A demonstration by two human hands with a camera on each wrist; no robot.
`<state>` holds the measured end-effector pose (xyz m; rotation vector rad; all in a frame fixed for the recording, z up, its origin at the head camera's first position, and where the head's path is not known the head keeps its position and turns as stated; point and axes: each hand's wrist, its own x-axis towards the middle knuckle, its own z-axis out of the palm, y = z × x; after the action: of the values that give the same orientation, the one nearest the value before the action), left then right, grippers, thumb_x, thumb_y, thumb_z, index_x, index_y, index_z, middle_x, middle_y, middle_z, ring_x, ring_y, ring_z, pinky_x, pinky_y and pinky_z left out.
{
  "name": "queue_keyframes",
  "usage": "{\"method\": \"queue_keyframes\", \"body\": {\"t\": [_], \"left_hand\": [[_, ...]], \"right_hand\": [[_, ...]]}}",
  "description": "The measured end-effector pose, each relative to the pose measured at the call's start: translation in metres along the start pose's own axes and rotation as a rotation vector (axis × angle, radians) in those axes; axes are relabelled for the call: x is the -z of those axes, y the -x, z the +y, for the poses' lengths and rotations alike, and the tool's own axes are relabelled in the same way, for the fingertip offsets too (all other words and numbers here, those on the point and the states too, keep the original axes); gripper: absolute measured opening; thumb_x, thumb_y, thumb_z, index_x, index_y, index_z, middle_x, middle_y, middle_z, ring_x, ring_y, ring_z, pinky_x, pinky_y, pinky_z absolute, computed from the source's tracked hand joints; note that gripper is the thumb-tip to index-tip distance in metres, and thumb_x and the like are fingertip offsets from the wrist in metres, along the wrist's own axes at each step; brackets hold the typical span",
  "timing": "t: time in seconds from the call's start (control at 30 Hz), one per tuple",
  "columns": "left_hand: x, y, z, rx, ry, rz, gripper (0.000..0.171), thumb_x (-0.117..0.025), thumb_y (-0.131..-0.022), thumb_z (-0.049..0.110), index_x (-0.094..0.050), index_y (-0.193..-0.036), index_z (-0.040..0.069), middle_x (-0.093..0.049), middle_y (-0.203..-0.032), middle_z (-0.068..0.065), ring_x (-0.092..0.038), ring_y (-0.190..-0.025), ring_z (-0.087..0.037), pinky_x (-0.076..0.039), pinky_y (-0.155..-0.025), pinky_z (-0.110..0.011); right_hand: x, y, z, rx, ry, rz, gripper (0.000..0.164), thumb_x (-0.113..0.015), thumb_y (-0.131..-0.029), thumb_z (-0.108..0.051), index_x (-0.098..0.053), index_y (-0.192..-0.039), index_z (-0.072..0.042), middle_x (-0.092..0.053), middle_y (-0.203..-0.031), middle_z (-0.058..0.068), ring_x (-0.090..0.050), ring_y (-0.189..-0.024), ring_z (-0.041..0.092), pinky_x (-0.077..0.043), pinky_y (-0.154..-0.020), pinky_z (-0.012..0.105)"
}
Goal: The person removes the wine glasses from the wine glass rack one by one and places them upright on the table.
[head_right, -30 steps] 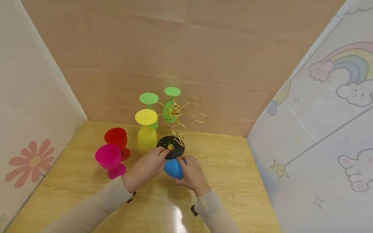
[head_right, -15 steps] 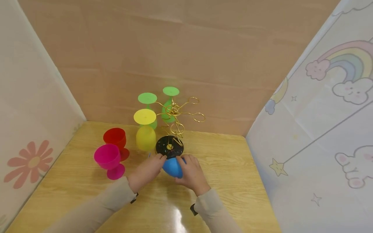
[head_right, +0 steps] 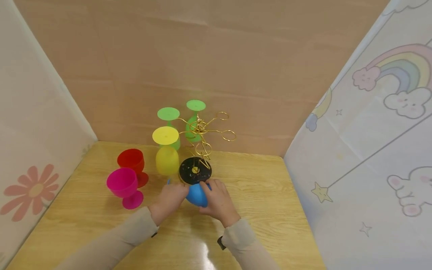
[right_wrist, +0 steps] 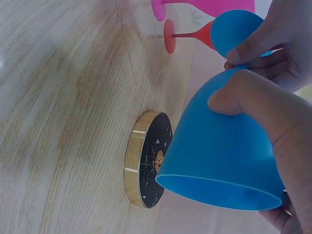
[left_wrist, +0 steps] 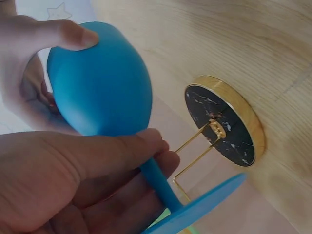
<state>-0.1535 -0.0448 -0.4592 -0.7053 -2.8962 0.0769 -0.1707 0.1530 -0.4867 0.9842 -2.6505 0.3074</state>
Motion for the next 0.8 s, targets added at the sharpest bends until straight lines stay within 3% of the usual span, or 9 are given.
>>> {"method": "queue_keyframes", "body": {"t": [0.27,0.8], "left_hand": [[-0.009,-0.001,-0.002,-0.031,-0.052,0.082,0.011,-0.082,-0.086,0.011,-0.074,-0.09,0.005,-0.067,-0.072,-0.002,-0.061,-0.055,-0.012,-0.054,-0.049,-0.025],[-0.031,-0.001,-0.012,-0.079,-0.027,0.117,0.008,-0.081,-0.085,0.007,-0.074,-0.088,0.008,-0.069,-0.072,-0.001,-0.06,-0.057,-0.014,-0.054,-0.05,-0.027]], "right_hand": [[0.001,-0.001,0.0,0.013,0.018,0.018,0.085,-0.096,-0.06,-0.04,-0.064,-0.13,-0.005,-0.062,-0.116,0.012,-0.057,-0.108,0.033,-0.049,-0.096,0.051],[-0.003,0.0,0.001,0.008,0.004,0.0,0.082,-0.097,-0.064,-0.036,-0.063,-0.133,-0.006,-0.062,-0.121,0.013,-0.057,-0.112,0.033,-0.049,-0.097,0.052]]}}
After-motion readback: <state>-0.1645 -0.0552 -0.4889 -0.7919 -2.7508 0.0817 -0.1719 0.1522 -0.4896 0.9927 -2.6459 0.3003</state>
